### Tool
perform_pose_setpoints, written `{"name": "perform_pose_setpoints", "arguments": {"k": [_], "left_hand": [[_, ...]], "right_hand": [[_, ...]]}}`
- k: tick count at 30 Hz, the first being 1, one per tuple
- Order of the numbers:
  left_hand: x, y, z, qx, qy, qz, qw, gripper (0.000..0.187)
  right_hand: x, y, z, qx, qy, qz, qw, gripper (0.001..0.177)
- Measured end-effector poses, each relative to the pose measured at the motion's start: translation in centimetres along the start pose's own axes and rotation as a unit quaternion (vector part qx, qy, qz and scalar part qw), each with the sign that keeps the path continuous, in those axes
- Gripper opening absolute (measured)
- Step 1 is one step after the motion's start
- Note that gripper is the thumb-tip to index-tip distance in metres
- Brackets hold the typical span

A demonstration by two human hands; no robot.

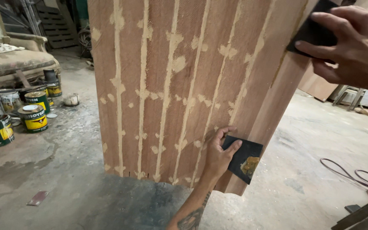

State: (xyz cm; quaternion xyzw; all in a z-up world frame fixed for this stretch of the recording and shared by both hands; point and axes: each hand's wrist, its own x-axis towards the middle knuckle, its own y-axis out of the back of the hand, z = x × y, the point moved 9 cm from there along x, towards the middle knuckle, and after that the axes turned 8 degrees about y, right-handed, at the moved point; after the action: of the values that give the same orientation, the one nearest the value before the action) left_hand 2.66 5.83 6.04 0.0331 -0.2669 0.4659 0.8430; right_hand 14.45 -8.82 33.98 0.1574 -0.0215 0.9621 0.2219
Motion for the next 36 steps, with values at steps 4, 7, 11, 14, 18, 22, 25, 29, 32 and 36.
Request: {"name": "perform_pose_setpoints", "arguments": {"k": [4, 7, 11, 14, 18, 22, 25, 29, 32, 36], "left_hand": [[0.0, 0.2, 0.1, 0.009, -0.005, 0.008, 1.0, 0.039], [0.1, 0.2, -0.6, 0.021, -0.002, 0.004, 1.0, 0.039], [0.4, 0.1, -0.5, 0.028, -0.036, 0.011, 0.999, 0.041], [0.3, 0.1, -0.2, 0.032, -0.028, 0.017, 0.999, 0.039], [0.3, 0.0, -0.5, 0.013, -0.013, 0.011, 1.0, 0.036], [0.3, -0.1, -0.4, 0.015, -0.024, 0.003, 1.0, 0.037], [0.2, 0.0, -0.3, 0.018, -0.033, 0.009, 0.999, 0.038], [0.3, 0.0, -0.3, 0.01, -0.028, 0.01, 0.999, 0.039], [0.4, 0.0, -0.6, 0.003, -0.016, 0.009, 1.0, 0.041], [0.5, 0.0, -0.6, 0.003, -0.016, 0.01, 1.0, 0.04]], "right_hand": [[-0.6, -1.3, 0.1, -0.035, -0.002, -0.044, 0.998, 0.044], [-0.9, -0.3, -0.7, 0.01, 0.003, -0.017, 1.0, 0.043], [-0.6, 0.8, -1.1, -0.023, -0.059, -0.012, 0.998, 0.042], [0.2, 0.5, -1.2, -0.073, -0.075, -0.058, 0.993, 0.043], [0.4, 0.4, -1.7, -0.144, -0.066, -0.09, 0.983, 0.043], [0.3, 0.9, -3.0, -0.126, -0.067, -0.072, 0.987, 0.039], [0.4, 1.2, -4.0, -0.107, -0.074, -0.079, 0.988, 0.036], [0.6, 1.8, -4.0, -0.067, -0.093, -0.069, 0.991, 0.033], [0.7, 1.8, -3.0, -0.073, -0.121, -0.063, 0.988, 0.031], [1.1, 1.8, -2.8, -0.093, -0.127, -0.037, 0.987, 0.024]]}}
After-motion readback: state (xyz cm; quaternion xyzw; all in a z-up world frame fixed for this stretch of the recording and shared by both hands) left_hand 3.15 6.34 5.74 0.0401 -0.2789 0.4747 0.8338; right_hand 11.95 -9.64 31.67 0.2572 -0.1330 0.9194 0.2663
